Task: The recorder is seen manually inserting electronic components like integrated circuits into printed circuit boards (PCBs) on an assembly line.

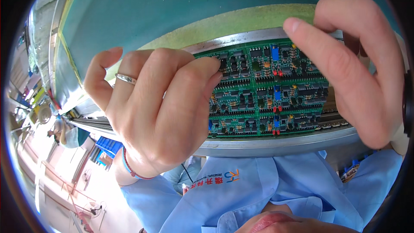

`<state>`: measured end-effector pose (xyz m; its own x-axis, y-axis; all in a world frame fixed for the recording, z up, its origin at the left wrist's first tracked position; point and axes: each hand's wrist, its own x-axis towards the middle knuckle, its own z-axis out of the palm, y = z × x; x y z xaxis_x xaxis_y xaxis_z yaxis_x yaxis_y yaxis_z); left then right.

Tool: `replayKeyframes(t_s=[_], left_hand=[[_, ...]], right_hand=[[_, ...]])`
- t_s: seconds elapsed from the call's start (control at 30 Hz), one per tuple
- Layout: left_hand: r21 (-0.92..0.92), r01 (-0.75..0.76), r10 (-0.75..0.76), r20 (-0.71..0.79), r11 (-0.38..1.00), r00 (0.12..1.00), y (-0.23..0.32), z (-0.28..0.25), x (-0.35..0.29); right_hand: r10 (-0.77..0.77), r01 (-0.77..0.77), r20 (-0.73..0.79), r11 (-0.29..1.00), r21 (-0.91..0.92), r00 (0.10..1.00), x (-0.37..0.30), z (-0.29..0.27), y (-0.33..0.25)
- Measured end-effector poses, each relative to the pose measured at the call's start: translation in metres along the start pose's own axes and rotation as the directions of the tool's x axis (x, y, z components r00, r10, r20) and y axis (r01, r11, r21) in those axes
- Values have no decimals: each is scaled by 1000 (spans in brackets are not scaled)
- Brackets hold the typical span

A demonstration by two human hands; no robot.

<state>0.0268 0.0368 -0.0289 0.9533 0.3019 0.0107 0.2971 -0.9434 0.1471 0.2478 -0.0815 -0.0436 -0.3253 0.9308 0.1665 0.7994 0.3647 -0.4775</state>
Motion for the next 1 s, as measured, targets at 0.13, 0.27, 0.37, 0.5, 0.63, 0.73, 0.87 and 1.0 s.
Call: replayKeyframes(t_s=[0.13, 0.27, 0.37, 0.5, 0.63, 0.73, 0.87, 1.0], left_hand=[[22, 0, 0, 4, 1000, 1000, 3, 2, 3], [42, -7, 8, -20, 999, 1000, 3, 5, 2], [63, -48, 48, -2, 997, 999, 2, 2, 4], [148, -108, 117, -58, 983, 991, 4, 3, 2], [173, -8, 6, 14, 985, 1000, 17, 0, 6], [202, 32, -34, 4, 979, 999, 17, 2, -1], [263, 69, -41, -111, 962, 993, 19, 10, -2], [232, 56, -28, -120, 971, 992, 19, 6, -1]], right_hand=[[-12, 10, -69, 999, -32, 998, 3, 2, -3], [-64, 61, -60, 997, -41, 996, 14, 6, 0], [-96, 94, -39, 994, -49, 995, 19, 8, 2], [-126, 126, -10, 990, -65, 992, 25, 8, 3], [-150, 151, 22, 985, -80, 988, 24, 11, 4], [-10, -12, -261, 996, -85, 965, 30, 37, -12], [3, -34, -291, 994, -101, 957, 28, 39, -10], [9, -55, -322, 989, -137, 947, 29, 37, -11]])
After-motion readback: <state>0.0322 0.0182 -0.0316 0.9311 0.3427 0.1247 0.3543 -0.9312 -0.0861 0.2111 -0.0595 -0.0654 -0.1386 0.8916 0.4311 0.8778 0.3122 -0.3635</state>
